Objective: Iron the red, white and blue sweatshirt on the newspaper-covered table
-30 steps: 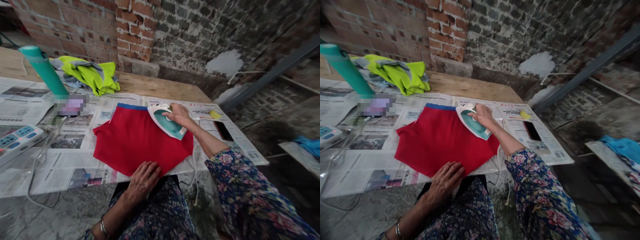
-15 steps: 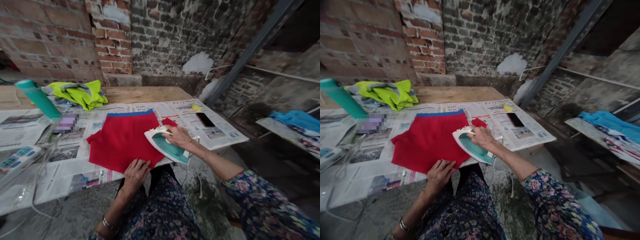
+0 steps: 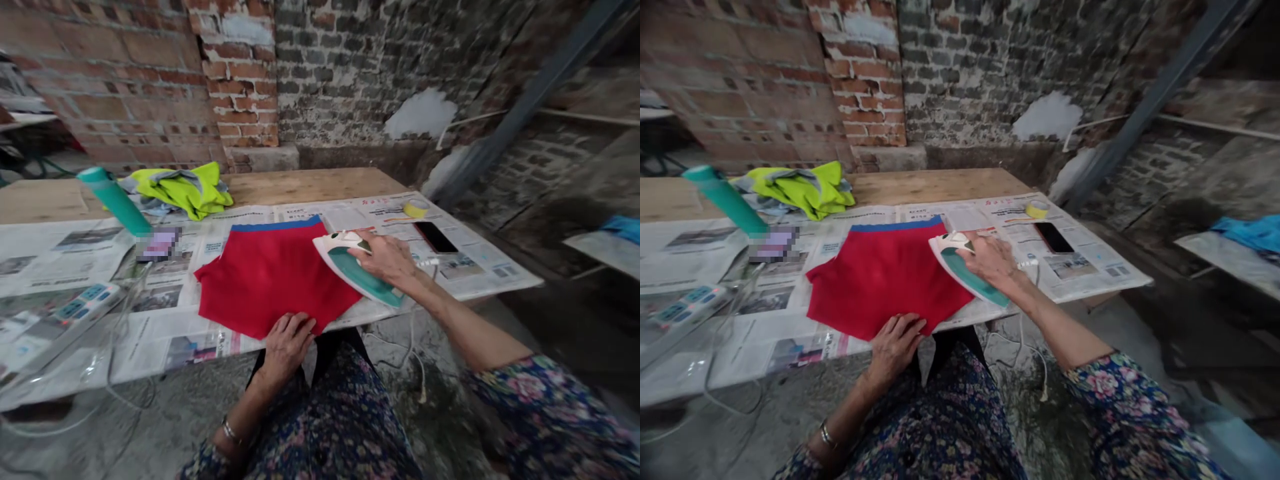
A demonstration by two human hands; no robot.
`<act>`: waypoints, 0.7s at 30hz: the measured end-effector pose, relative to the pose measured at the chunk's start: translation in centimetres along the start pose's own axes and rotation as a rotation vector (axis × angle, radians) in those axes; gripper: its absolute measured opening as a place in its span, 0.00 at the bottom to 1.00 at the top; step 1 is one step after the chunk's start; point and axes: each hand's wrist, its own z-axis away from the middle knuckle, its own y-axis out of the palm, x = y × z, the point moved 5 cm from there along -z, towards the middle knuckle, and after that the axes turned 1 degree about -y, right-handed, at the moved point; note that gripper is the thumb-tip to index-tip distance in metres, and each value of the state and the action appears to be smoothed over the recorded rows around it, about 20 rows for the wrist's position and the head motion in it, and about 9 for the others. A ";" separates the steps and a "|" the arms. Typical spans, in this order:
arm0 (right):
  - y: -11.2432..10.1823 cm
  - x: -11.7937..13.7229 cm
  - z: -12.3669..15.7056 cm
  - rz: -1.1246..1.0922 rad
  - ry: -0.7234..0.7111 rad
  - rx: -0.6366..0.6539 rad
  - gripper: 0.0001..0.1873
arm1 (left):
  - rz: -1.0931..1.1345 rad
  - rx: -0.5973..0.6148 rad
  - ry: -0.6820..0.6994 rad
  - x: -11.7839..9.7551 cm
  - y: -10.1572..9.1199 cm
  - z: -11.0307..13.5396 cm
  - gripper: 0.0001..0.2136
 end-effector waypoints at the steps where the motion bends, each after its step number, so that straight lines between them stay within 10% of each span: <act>1: 0.2 1.6 0.0 -0.031 -0.053 0.017 0.26 | -0.005 0.011 -0.002 -0.2 0.0 -0.1 0.10; 12: 2.8 19.1 0.4 0.015 -0.803 0.216 0.23 | 0.034 0.191 -0.020 -1.4 2.4 1.6 0.19; 21: 5.3 24.0 -3.4 -0.020 -0.713 0.132 0.25 | 0.023 0.249 -0.052 -1.9 2.8 2.1 0.22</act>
